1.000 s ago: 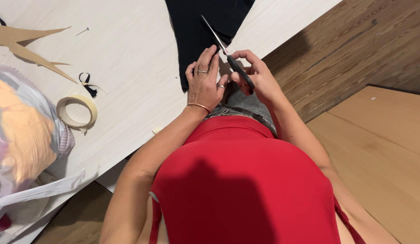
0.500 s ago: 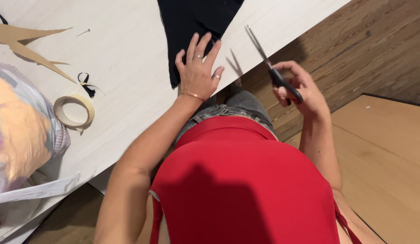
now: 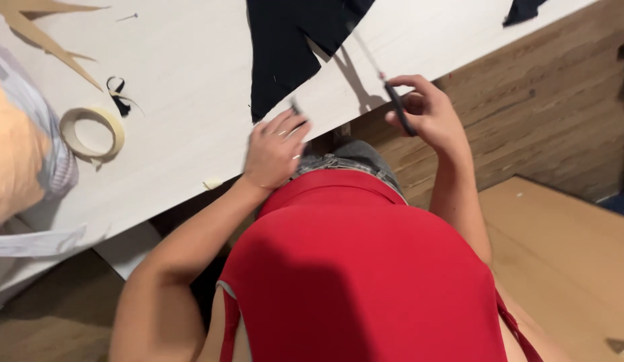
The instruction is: The person cuts a piece of black fabric using scissors, then aligns and smooths the cut pieces on a white table. They handle a cardboard pattern and other fabric scraps, arranging the cut fabric pieces into a specific layout.
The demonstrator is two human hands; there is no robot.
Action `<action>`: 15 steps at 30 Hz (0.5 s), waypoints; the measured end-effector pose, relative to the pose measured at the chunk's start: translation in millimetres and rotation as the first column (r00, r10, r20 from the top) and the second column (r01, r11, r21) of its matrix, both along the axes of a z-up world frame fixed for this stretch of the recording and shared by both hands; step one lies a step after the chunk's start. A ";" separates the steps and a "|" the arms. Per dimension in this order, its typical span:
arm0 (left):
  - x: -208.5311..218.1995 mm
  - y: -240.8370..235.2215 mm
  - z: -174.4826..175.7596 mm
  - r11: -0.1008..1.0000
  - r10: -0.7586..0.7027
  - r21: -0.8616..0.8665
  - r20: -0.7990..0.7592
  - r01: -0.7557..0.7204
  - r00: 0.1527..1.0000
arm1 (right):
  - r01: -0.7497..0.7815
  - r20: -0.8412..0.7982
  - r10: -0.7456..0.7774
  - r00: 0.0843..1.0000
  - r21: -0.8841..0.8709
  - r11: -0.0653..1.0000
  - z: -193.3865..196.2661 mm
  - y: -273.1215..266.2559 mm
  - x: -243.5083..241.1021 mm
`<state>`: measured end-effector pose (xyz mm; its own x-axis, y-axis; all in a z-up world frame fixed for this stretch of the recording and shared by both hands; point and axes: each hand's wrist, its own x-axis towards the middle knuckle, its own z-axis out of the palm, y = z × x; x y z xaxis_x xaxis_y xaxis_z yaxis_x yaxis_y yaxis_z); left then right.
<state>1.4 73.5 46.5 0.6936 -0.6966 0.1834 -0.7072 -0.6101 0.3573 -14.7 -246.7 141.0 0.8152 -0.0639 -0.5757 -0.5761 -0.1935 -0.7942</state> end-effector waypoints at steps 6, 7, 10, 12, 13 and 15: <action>-14.6 103.7 -3.5 0.898 0.441 -0.049 0.096 -0.438 0.893 | 0.170 0.320 -0.088 0.943 -0.240 0.956 -32.0 -76.3 11.1; -7.5 105.4 -1.0 0.894 0.448 -0.050 0.094 -0.445 0.889 | 0.162 0.319 -0.079 0.945 -0.242 0.957 -31.1 -82.3 18.4; 16.2 103.2 4.5 0.673 0.737 0.049 0.035 -0.738 0.674 | 0.200 0.477 0.095 0.874 -0.532 0.823 -37.8 -94.2 45.7; 33.6 82.8 3.4 0.662 0.747 -0.144 0.049 -0.735 0.663 | 0.303 0.581 0.220 0.784 -0.667 0.680 -51.3 -102.9 60.0; 38.9 63.5 0.7 0.657 0.751 -0.145 0.048 -0.739 0.658 | 0.299 0.580 0.226 0.782 -0.668 0.681 -60.2 -106.9 64.8; 50.0 25.6 -4.3 0.667 0.726 -0.150 -0.086 -0.729 0.682 | 0.424 0.647 0.166 0.744 -0.649 0.631 -78.3 -114.6 74.3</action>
